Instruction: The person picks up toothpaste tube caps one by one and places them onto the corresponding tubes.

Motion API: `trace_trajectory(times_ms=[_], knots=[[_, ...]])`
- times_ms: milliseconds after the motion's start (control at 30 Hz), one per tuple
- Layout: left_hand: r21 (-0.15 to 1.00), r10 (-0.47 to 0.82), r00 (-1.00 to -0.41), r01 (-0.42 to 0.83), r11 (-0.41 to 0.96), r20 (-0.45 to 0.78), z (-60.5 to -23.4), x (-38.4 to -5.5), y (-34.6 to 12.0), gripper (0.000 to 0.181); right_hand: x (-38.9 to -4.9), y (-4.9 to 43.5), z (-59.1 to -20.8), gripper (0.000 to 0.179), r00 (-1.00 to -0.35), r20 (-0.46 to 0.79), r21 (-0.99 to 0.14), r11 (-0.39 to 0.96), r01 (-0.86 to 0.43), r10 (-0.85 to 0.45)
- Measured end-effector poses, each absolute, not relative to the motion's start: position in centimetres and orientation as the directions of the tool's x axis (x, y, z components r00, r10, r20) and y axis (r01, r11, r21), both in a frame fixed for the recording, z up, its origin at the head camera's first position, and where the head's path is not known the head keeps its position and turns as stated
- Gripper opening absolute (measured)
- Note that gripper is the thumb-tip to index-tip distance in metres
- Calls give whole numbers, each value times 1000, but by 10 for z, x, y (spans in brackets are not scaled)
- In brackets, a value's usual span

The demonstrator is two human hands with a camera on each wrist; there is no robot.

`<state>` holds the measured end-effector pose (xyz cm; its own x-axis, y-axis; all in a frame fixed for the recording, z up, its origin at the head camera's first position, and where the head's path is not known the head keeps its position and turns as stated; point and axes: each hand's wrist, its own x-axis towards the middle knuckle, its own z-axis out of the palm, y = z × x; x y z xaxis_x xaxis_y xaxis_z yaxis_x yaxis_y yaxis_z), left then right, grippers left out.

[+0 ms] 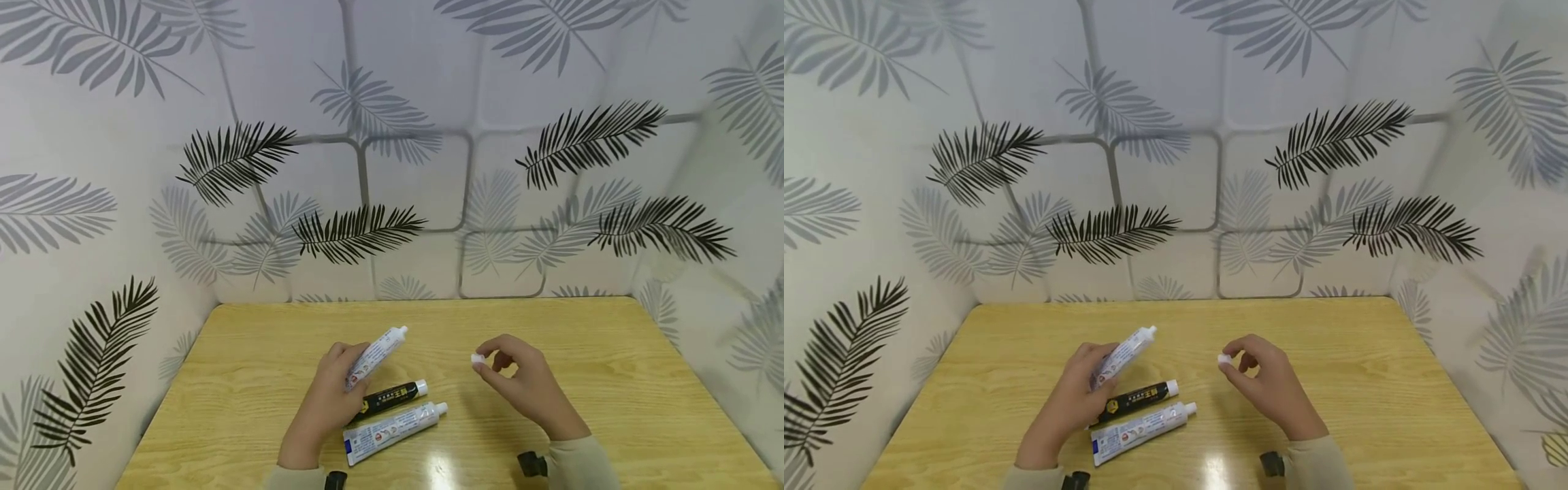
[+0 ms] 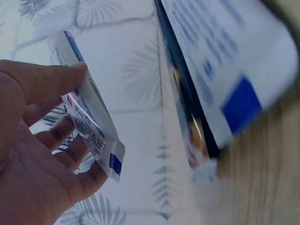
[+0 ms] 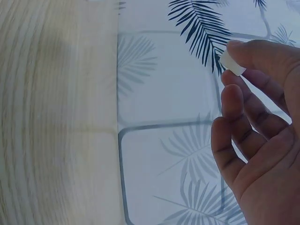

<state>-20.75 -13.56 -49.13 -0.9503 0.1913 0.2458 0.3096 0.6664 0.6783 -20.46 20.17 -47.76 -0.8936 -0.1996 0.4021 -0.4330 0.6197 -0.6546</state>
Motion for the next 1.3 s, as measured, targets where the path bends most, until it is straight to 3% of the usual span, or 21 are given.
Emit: trace_trajectory(times_ms=[367, 933, 1300], knots=[[703, 398, -860, 496, 510, 319, -480, -196, -105, 56, -198, 196, -462, 20, -848, 499, -665, 549, -507, -178], [663, 461, -800, 587, 465, 385, -474, -189, -92, 54, -192, 193, -453, 25, -815, 543, -678, 467, -568, -203], [667, 472, -807, 572, 477, 355, -470, -188, -91, 53, -192, 192, -451, 28, -794, 553, -656, 454, -602, -254]])
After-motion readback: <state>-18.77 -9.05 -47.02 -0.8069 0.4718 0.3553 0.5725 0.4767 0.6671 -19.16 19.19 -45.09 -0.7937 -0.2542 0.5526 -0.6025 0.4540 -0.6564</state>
